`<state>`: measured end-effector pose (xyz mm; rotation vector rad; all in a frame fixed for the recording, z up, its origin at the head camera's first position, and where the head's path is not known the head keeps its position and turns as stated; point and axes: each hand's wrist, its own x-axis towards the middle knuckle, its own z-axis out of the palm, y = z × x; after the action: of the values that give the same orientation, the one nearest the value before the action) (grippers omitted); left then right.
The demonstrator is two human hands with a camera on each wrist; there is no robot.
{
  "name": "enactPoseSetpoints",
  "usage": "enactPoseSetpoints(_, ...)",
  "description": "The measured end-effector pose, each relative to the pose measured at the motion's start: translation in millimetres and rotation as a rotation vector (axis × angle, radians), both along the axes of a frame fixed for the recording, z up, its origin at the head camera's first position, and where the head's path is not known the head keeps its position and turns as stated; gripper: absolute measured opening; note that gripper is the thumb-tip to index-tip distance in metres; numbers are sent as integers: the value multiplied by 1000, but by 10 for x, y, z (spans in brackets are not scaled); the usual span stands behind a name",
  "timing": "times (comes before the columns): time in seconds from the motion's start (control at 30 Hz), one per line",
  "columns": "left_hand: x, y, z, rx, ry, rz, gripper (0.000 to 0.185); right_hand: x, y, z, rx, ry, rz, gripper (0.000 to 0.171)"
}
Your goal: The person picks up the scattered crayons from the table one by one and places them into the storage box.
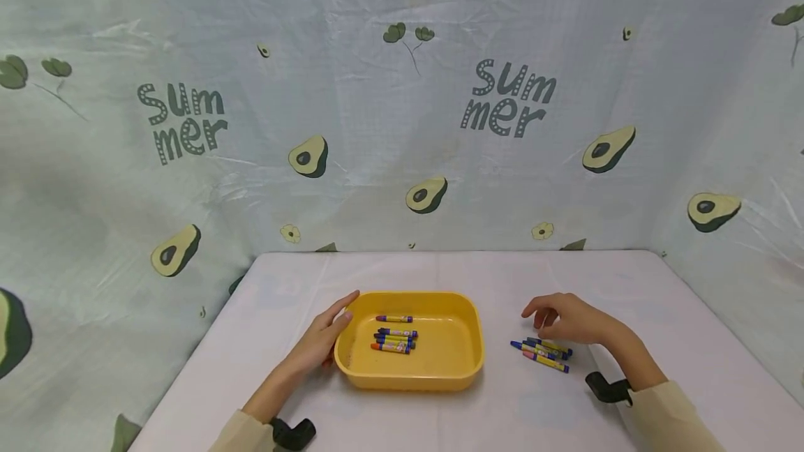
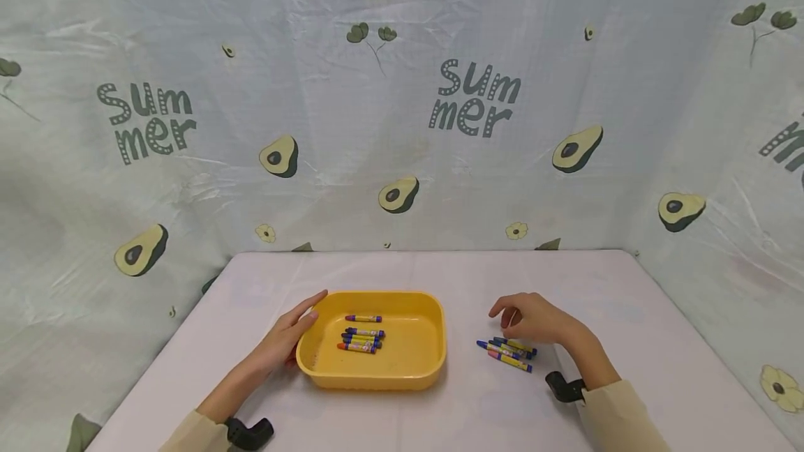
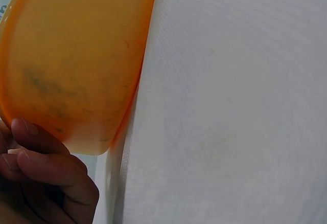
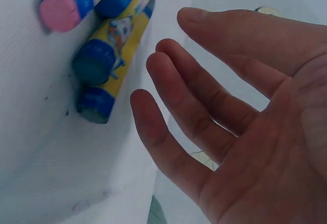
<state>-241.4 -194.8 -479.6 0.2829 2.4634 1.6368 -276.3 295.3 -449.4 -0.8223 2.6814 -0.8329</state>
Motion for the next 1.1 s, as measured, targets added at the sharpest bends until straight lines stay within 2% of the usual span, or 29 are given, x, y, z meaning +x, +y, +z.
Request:
enactPoseSetpoints(0.2,-9,7,9,-2,4,-1,54,-41,67,-73,25,-73,-41,32)
enactPoseSetpoints(0.5,45,-26,-58,1,4,-8,55,-6,77,-133,34,-134,-56,27)
enactPoseSetpoints(0.73,32,-19,-28,11,33,-9,54,-18,93,-98,51,-106,-73,24)
enactPoseSetpoints(1.1,-6,-1,-14,0,28,-18,54,-65,94,-65,71,-84,-105,25)
